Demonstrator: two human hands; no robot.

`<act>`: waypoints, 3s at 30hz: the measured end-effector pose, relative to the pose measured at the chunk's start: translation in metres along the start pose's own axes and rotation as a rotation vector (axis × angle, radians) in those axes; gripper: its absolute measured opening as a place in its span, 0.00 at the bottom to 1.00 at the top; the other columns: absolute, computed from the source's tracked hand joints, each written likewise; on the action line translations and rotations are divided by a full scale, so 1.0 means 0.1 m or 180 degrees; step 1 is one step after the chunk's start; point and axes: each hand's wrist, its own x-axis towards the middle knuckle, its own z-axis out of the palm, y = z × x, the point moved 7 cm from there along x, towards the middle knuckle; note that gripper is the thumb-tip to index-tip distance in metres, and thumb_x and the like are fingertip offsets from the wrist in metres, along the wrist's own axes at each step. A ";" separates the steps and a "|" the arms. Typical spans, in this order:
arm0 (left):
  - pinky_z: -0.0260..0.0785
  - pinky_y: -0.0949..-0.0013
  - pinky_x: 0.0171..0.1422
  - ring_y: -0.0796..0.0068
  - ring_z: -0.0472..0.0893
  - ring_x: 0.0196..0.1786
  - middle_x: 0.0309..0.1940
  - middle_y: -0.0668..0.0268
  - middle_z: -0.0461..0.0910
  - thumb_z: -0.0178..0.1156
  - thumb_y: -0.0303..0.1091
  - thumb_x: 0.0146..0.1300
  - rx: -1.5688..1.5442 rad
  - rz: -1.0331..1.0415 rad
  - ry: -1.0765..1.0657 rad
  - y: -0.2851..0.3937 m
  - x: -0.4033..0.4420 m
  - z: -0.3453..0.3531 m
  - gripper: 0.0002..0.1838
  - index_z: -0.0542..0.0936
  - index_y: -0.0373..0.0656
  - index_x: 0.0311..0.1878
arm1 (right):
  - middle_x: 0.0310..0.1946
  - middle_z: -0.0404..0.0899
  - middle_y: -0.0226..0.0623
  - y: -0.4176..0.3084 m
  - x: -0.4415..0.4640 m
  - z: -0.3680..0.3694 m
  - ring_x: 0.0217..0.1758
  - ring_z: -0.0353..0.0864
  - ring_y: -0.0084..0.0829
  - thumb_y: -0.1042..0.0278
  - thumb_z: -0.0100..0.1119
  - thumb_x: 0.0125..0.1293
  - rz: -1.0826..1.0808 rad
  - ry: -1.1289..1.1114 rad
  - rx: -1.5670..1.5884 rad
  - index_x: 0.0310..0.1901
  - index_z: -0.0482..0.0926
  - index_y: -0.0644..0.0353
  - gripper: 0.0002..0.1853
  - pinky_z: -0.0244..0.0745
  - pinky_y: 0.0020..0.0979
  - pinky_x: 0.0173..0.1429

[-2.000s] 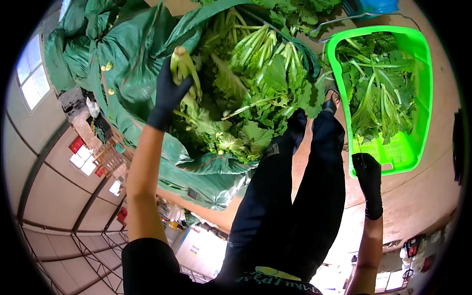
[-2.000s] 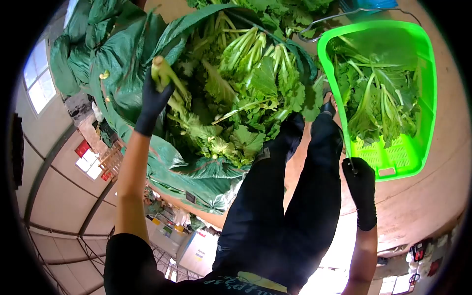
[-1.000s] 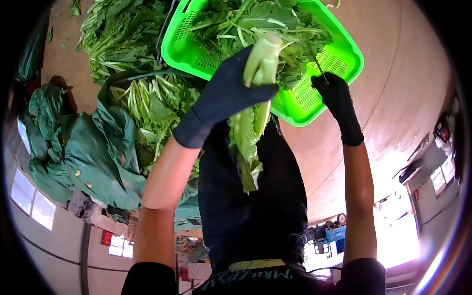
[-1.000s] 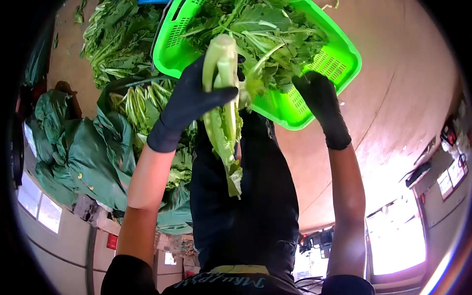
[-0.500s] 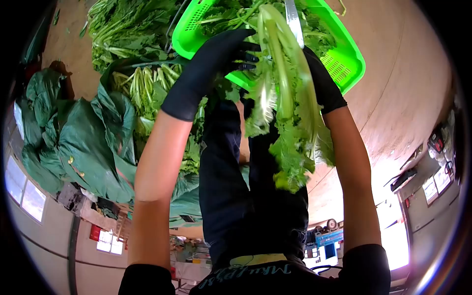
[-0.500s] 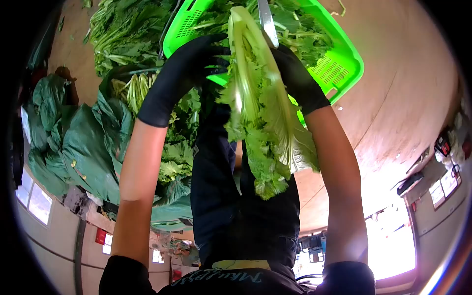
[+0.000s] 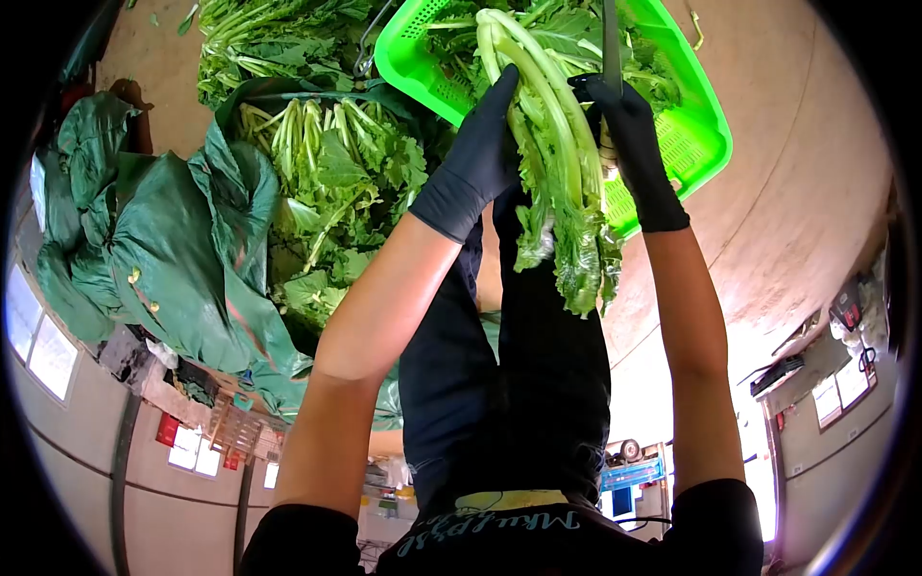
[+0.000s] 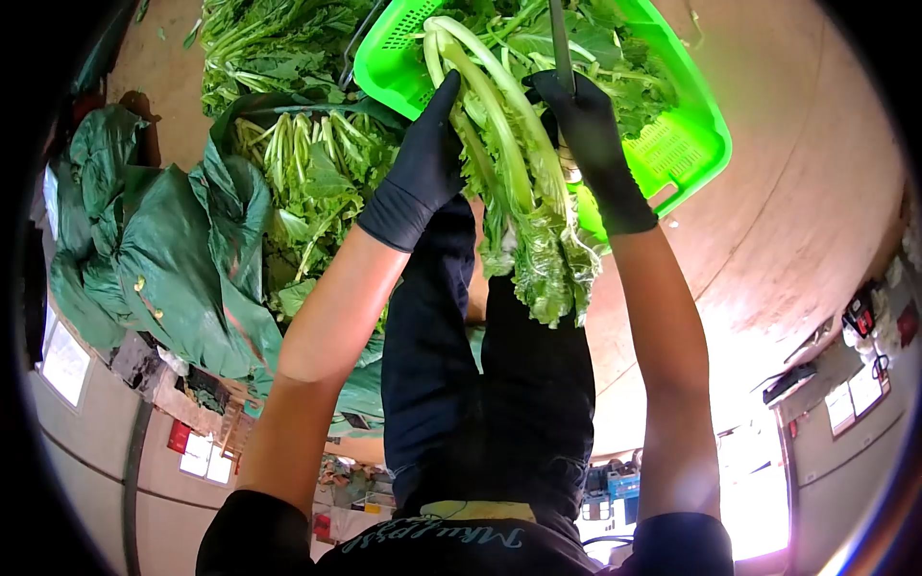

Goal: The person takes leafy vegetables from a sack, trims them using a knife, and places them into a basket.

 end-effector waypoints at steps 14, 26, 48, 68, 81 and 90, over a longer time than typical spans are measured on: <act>0.66 0.72 0.51 0.77 0.73 0.45 0.44 0.62 0.75 0.58 0.40 0.60 0.2269 0.1131 0.0143 0.48 -0.37 0.19 0.26 0.66 0.35 0.57 | 0.36 0.77 0.31 0.06 0.01 0.31 0.39 0.74 0.19 0.68 0.60 0.57 -0.0055 -0.1243 0.0749 0.47 0.73 0.68 0.18 0.70 0.24 0.44; 0.65 0.74 0.52 0.78 0.72 0.46 0.43 0.64 0.74 0.63 0.33 0.55 0.3115 0.1764 0.0005 0.56 -0.41 0.22 0.24 0.67 0.35 0.53 | 0.29 0.72 0.30 -0.85 -0.19 0.30 0.31 0.69 0.20 0.65 0.66 0.53 -0.1046 -0.0222 -0.0868 0.43 0.73 0.65 0.19 0.68 0.24 0.36; 0.71 0.71 0.49 0.74 0.77 0.44 0.46 0.64 0.76 0.49 0.42 0.66 0.1385 0.0116 -0.0018 0.83 -0.63 -0.49 0.21 0.70 0.40 0.57 | 0.40 0.77 0.46 -0.46 0.43 -0.72 0.40 0.77 0.43 0.64 0.64 0.51 -0.1777 -0.1036 -0.3314 0.46 0.75 0.64 0.20 0.71 0.35 0.44; 0.67 0.55 0.50 0.51 0.76 0.45 0.40 0.51 0.77 0.47 0.36 0.59 0.7153 -0.0413 0.1093 2.13 -1.48 -3.41 0.14 0.77 0.42 0.43 | 0.19 0.74 0.39 1.28 -0.56 0.15 0.20 0.73 0.28 0.61 0.57 0.58 -0.0034 -0.1117 -0.2860 0.29 0.76 0.66 0.14 0.67 0.30 0.26; 0.67 0.61 0.51 0.53 0.75 0.47 0.43 0.55 0.77 0.54 0.25 0.50 0.8143 0.3021 0.3340 4.43 -3.69 -2.36 0.17 0.75 0.41 0.46 | 0.18 0.74 0.41 1.39 -0.57 0.54 0.21 0.73 0.30 0.62 0.57 0.57 0.0464 -0.1077 -0.2843 0.27 0.76 0.65 0.12 0.66 0.31 0.27; 0.69 0.57 0.45 0.53 0.77 0.40 0.35 0.51 0.77 0.58 0.50 0.54 0.7006 0.0830 0.2452 2.68 -0.63 -3.33 0.23 0.76 0.38 0.42 | 0.14 0.70 0.34 1.45 -0.91 0.63 0.17 0.69 0.22 0.62 0.57 0.59 0.1131 -0.0914 -0.2329 0.27 0.77 0.64 0.12 0.63 0.26 0.24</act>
